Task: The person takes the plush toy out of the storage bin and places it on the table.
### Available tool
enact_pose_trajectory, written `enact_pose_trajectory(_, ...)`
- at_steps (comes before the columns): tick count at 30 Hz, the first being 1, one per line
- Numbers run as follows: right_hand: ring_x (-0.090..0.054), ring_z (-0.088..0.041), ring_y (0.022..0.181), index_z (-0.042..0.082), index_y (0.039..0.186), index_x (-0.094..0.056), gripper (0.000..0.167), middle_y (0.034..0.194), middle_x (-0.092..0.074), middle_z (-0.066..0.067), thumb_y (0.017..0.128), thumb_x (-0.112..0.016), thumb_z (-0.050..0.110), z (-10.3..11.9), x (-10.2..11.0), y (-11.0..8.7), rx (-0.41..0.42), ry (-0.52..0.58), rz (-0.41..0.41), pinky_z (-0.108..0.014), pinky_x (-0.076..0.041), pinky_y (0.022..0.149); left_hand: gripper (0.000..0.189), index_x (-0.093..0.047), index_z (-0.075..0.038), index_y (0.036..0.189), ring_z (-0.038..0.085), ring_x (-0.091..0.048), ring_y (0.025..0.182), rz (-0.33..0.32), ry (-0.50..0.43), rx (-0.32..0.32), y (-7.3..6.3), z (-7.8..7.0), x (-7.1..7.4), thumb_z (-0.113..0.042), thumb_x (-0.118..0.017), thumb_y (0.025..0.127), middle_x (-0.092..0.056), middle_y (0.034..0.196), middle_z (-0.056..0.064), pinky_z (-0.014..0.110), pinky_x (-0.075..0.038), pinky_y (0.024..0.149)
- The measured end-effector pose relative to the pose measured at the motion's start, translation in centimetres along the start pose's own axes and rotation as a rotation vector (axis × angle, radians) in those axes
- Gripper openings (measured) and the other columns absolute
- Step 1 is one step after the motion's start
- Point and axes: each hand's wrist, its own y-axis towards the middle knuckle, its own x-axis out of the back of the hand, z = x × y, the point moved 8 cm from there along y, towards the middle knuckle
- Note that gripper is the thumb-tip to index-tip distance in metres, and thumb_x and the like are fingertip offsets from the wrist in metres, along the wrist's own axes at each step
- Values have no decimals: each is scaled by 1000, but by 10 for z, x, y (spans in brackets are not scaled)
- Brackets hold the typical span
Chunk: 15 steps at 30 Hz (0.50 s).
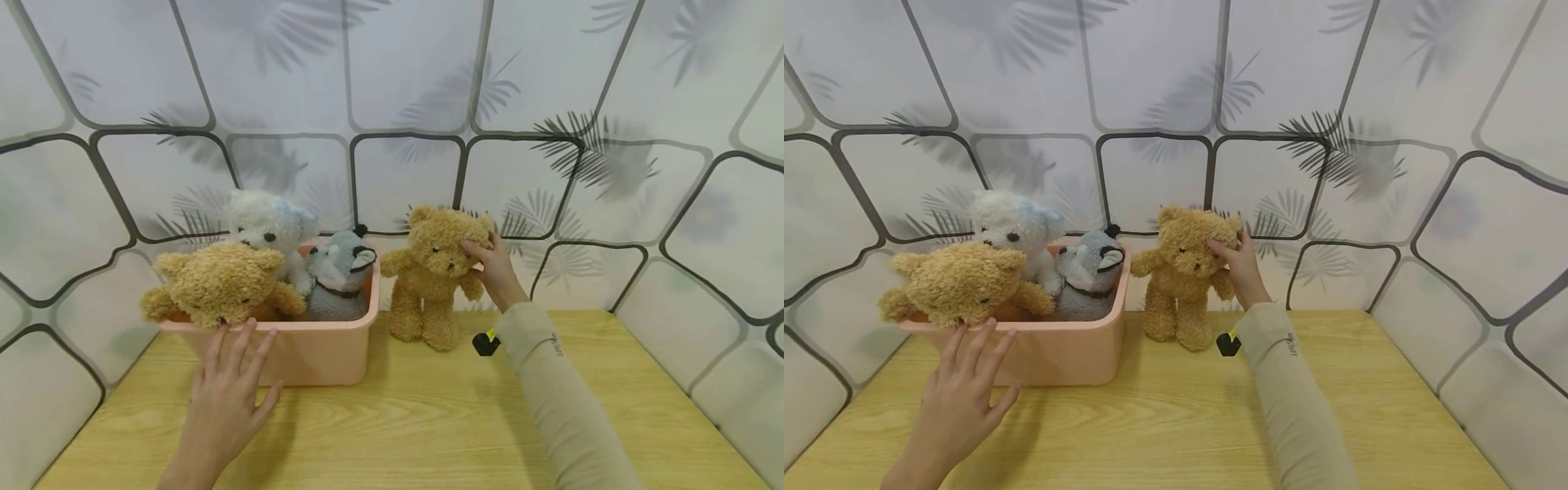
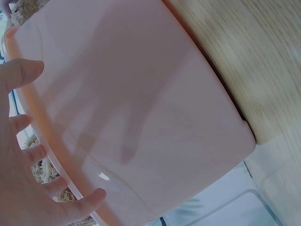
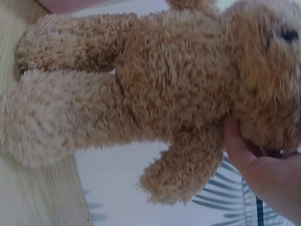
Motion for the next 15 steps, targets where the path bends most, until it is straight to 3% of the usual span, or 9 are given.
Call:
enact_pose_trajectory(2, -15, -29, 153, 13, 161, 13, 95, 168, 6, -16, 102, -61, 27, 1, 1, 0, 4, -5, -44, -55, -25, 119, 73, -48, -11, 147, 54, -33, 136, -1, 2, -1, 0, 0, 0, -62, -20, 103, -41, 152, 21, 76, -47, 71)
enact_pose_trajectory(5, -19, -29, 152, 11, 162, 9, 95, 168, 0, -17, 101, -62, 30, 1, 2, 0, 16, -6, -80, -55, -27, 118, 74, -48, -11, 147, 54, -33, 136, 4, 7, 1, 0, 1, -1, -63, -18, 103, -40, 152, 20, 76, -47, 70)
enact_pose_trajectory(15, -17, -28, 152, 11, 162, 7, 92, 169, 7, -14, 102, -58, 38, 3, 2, -6, 50, -46, -79, -55, -32, 114, 75, -47, -11, 148, 54, -32, 137, 21, 7, 8, -1, 2, -2, -63, -16, 103, -39, 153, 21, 76, -47, 70)
